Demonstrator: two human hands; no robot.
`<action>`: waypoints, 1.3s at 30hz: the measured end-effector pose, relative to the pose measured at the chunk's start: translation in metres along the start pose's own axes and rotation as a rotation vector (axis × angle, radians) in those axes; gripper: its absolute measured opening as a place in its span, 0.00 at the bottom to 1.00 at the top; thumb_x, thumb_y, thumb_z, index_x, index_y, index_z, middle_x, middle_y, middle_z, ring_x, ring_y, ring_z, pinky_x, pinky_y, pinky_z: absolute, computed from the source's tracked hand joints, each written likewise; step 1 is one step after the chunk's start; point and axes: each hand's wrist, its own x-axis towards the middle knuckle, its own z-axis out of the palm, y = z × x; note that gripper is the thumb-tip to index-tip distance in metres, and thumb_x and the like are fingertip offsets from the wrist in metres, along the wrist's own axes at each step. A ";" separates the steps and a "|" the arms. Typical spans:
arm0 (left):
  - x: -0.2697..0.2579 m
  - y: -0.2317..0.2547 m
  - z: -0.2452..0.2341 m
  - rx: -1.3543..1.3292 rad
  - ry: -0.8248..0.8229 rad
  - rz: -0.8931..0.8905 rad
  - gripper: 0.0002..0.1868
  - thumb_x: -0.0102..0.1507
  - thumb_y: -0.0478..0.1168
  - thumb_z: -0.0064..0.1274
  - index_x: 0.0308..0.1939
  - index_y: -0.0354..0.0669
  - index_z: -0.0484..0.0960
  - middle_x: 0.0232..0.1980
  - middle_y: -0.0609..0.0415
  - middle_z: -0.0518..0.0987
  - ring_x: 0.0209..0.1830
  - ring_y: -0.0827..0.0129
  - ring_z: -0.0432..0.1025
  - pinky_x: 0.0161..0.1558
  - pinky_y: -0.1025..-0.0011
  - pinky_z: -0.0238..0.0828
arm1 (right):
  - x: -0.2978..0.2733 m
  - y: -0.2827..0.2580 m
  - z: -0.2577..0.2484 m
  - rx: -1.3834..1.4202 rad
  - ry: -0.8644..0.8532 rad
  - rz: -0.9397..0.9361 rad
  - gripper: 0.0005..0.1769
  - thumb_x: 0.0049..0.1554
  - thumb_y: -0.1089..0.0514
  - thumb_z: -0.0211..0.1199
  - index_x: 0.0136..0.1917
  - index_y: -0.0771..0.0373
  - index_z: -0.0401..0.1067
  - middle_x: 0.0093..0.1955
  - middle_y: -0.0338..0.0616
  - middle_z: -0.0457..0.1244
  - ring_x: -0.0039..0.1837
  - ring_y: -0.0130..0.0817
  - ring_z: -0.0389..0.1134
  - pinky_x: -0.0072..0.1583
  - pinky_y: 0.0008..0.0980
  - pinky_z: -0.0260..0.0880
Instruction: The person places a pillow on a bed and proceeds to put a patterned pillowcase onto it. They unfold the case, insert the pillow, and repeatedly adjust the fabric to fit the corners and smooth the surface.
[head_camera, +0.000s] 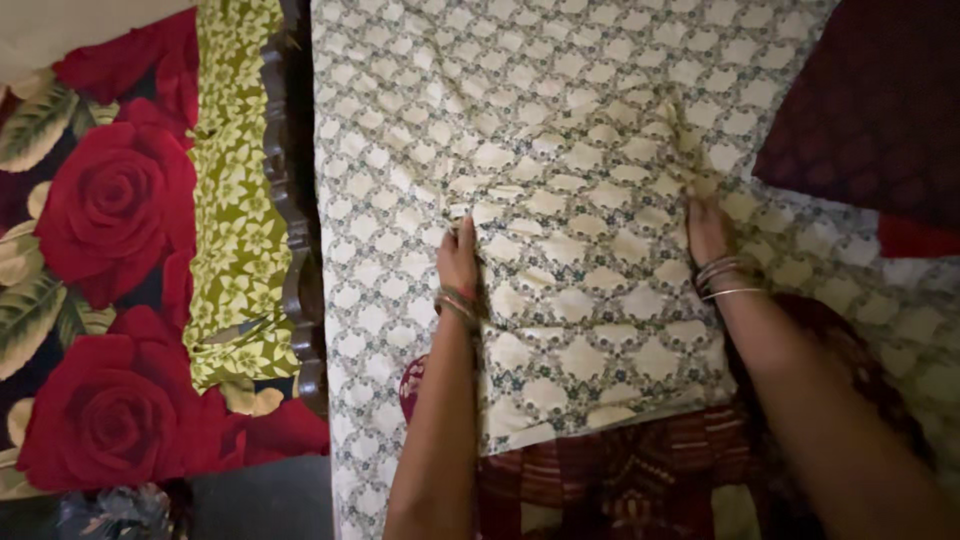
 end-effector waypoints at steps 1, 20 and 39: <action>-0.008 0.000 -0.003 0.005 -0.002 0.010 0.25 0.68 0.57 0.48 0.40 0.33 0.80 0.33 0.47 0.80 0.33 0.66 0.70 0.39 0.61 0.68 | -0.004 -0.003 -0.001 -0.008 0.004 0.027 0.32 0.70 0.38 0.48 0.68 0.69 0.67 0.53 0.68 0.66 0.54 0.66 0.67 0.55 0.57 0.65; -0.048 -0.022 -0.024 0.395 -0.185 -0.084 0.27 0.72 0.55 0.37 0.36 0.34 0.78 0.30 0.35 0.80 0.27 0.46 0.75 0.33 0.53 0.71 | -0.033 -0.010 -0.063 -0.583 -0.453 -0.106 0.18 0.63 0.56 0.51 0.54 0.68 0.77 0.55 0.66 0.68 0.55 0.61 0.71 0.59 0.55 0.70; -0.065 -0.067 -0.036 0.444 -0.254 0.193 0.19 0.68 0.49 0.45 0.44 0.33 0.77 0.42 0.27 0.79 0.44 0.30 0.72 0.45 0.46 0.70 | -0.100 -0.120 -0.122 -0.724 -0.394 -0.191 0.17 0.62 0.55 0.53 0.57 0.61 0.79 0.54 0.58 0.70 0.55 0.57 0.72 0.56 0.54 0.73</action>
